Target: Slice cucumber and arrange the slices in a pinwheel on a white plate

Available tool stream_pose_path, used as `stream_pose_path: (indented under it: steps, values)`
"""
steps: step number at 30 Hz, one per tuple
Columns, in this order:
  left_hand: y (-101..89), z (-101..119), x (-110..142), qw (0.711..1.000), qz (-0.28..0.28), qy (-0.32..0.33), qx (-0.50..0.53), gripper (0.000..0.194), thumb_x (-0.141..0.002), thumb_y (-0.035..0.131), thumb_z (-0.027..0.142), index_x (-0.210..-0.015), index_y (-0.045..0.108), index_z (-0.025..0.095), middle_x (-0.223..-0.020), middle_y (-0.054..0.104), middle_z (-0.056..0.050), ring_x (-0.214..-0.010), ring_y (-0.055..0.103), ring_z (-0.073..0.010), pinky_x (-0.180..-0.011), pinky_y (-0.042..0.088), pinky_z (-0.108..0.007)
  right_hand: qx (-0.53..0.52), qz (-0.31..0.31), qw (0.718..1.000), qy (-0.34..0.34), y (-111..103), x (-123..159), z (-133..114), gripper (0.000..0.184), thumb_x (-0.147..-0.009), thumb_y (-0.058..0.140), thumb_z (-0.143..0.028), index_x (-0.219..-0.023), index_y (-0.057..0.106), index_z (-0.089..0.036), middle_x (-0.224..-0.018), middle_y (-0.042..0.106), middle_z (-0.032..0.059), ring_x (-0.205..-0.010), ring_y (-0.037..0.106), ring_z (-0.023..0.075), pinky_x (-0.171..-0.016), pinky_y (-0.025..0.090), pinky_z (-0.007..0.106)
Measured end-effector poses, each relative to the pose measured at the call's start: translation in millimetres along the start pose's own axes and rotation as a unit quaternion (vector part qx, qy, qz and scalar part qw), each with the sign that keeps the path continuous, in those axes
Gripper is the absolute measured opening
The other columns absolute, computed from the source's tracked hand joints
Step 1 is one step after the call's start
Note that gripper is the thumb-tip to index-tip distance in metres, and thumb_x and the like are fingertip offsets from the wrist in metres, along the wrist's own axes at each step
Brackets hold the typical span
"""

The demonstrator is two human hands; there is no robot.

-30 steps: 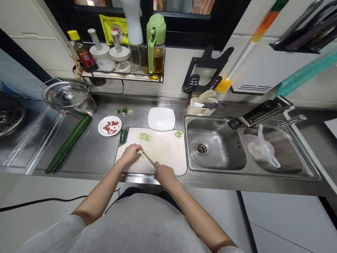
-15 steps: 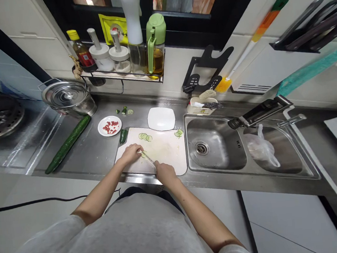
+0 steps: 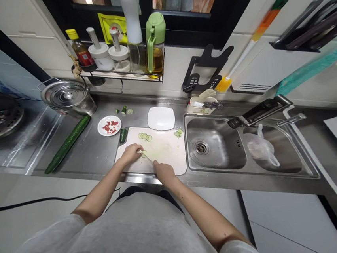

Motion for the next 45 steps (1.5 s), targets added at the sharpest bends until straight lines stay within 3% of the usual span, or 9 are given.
stream_pose_path:
  steps: [12,22,32,40,45]
  values:
    - [-0.6,2,1,1.000,-0.002,-0.005,-0.021,0.024,-0.074,0.060,0.023,-0.097,0.066,0.026,-0.098,0.063,-0.004,-0.098,0.055,-0.0224,-0.087,0.039,-0.034,0.009,-0.009,1.000,-0.019,1,-1,2,0.033,-0.087,0.038,-0.008,-0.119,0.045,-0.017,-0.096,0.069,0.0144,-0.093,0.066,0.0245,-0.072,0.045,0.030]
    - [-1.8,4,5,0.999,-0.018,-0.026,-0.037,0.028,-0.076,0.058,0.023,-0.103,0.064,0.026,-0.103,0.063,-0.004,-0.102,0.054,-0.0226,-0.089,0.038,-0.034,0.008,-0.014,1.000,-0.018,16,4,11,0.036,-0.086,0.037,-0.009,-0.121,0.044,-0.017,-0.094,0.069,0.0136,-0.091,0.066,0.0256,-0.069,0.044,0.030]
    - [3.9,8,9,0.996,0.009,-0.064,-0.054,0.026,-0.076,0.059,0.029,-0.102,0.061,0.023,-0.111,0.060,-0.007,-0.107,0.052,-0.0258,-0.091,0.037,-0.039,-0.009,-0.035,0.999,-0.001,23,12,19,0.035,-0.089,0.034,-0.012,-0.122,0.043,-0.018,-0.096,0.069,0.0139,-0.092,0.065,0.0237,-0.069,0.041,0.029]
    - [6.2,11,6,0.996,0.012,-0.083,-0.034,0.018,-0.075,0.059,0.023,-0.092,0.062,0.022,-0.107,0.062,-0.007,-0.105,0.054,-0.0248,-0.091,0.037,-0.038,-0.026,-0.042,0.999,0.008,30,22,29,0.031,-0.090,0.035,-0.013,-0.120,0.043,-0.018,-0.095,0.068,0.0145,-0.089,0.064,0.0233,-0.067,0.037,0.028]
    - [9.8,9,5,0.995,-0.004,-0.091,0.026,0.021,-0.073,0.057,0.015,-0.092,0.061,0.023,-0.090,0.067,0.000,-0.089,0.060,-0.0179,-0.082,0.039,-0.030,-0.053,-0.049,0.997,-0.004,31,25,34,0.028,-0.091,0.036,-0.019,-0.118,0.044,-0.017,-0.095,0.067,0.0127,-0.087,0.063,0.0236,-0.062,0.032,0.027]
Point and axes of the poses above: each hand's wrist, its own x-axis away from the middle knuckle, its own y-axis out of the palm, z = x × y, the point moved 8 cm from there along -x, towards the middle knuckle
